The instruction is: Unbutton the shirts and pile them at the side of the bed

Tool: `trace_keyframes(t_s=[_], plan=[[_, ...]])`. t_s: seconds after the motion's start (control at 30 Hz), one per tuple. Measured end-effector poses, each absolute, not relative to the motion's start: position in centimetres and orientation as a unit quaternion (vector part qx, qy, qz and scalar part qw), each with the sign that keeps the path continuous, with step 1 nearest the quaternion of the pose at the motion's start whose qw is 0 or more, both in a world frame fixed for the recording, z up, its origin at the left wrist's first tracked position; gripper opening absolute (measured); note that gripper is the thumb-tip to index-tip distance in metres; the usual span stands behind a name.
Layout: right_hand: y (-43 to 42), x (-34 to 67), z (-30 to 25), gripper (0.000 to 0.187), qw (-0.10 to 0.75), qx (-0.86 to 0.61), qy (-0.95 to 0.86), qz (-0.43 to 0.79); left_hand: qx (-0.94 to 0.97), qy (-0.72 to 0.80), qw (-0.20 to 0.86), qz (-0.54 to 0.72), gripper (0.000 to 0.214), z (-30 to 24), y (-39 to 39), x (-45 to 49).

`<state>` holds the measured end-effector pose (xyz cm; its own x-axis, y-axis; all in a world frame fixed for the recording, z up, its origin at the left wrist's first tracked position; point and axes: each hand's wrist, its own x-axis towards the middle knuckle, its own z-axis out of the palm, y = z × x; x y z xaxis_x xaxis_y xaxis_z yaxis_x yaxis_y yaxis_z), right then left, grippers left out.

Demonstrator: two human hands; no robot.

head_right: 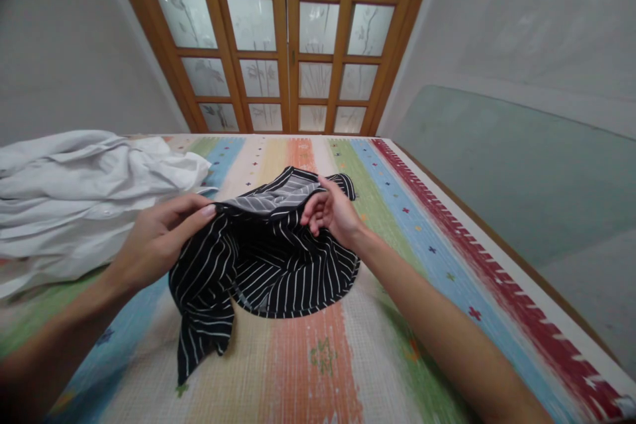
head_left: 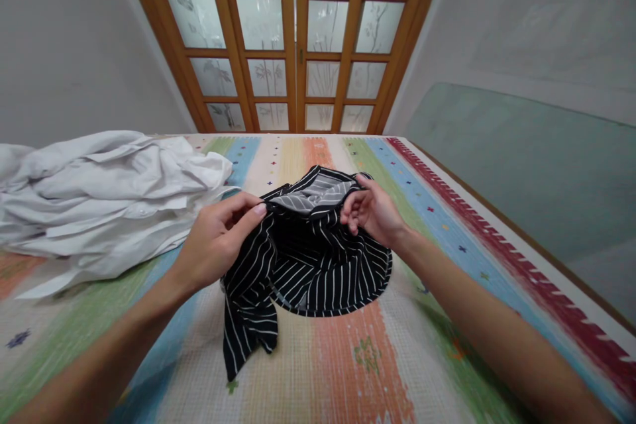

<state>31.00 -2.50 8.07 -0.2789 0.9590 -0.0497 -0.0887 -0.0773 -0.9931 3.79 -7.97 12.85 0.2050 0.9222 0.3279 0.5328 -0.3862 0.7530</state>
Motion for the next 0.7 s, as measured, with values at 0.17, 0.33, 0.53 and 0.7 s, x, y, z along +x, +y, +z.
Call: trace_keyframes(t_s=[0.17, 0.33, 0.53, 0.7], plan=[[-5.3, 28.0, 7.3, 0.056, 0.239, -0.382, -0.640, 0.622, 0.790, 0.460, 0.208, 0.347, 0.029, 12.8, -8.6, 4.1], [-5.4, 26.4, 6.0, 0.046, 0.344, -0.411, -0.596, 0.598, 0.843, 0.420, 0.173, 0.288, 0.030, 13.4, -9.2, 4.0], [-5.2, 26.5, 6.2, 0.033, 0.459, -0.424, -0.564, 0.539, 0.865, 0.441, 0.080, 0.225, 0.026, 13.5, -9.4, 3.8], [-6.0, 26.5, 7.0, 0.034, 0.457, -0.427, -0.603, 0.496, 0.872, 0.391, 0.054, 0.291, 0.023, 13.1, -10.1, 4.7]])
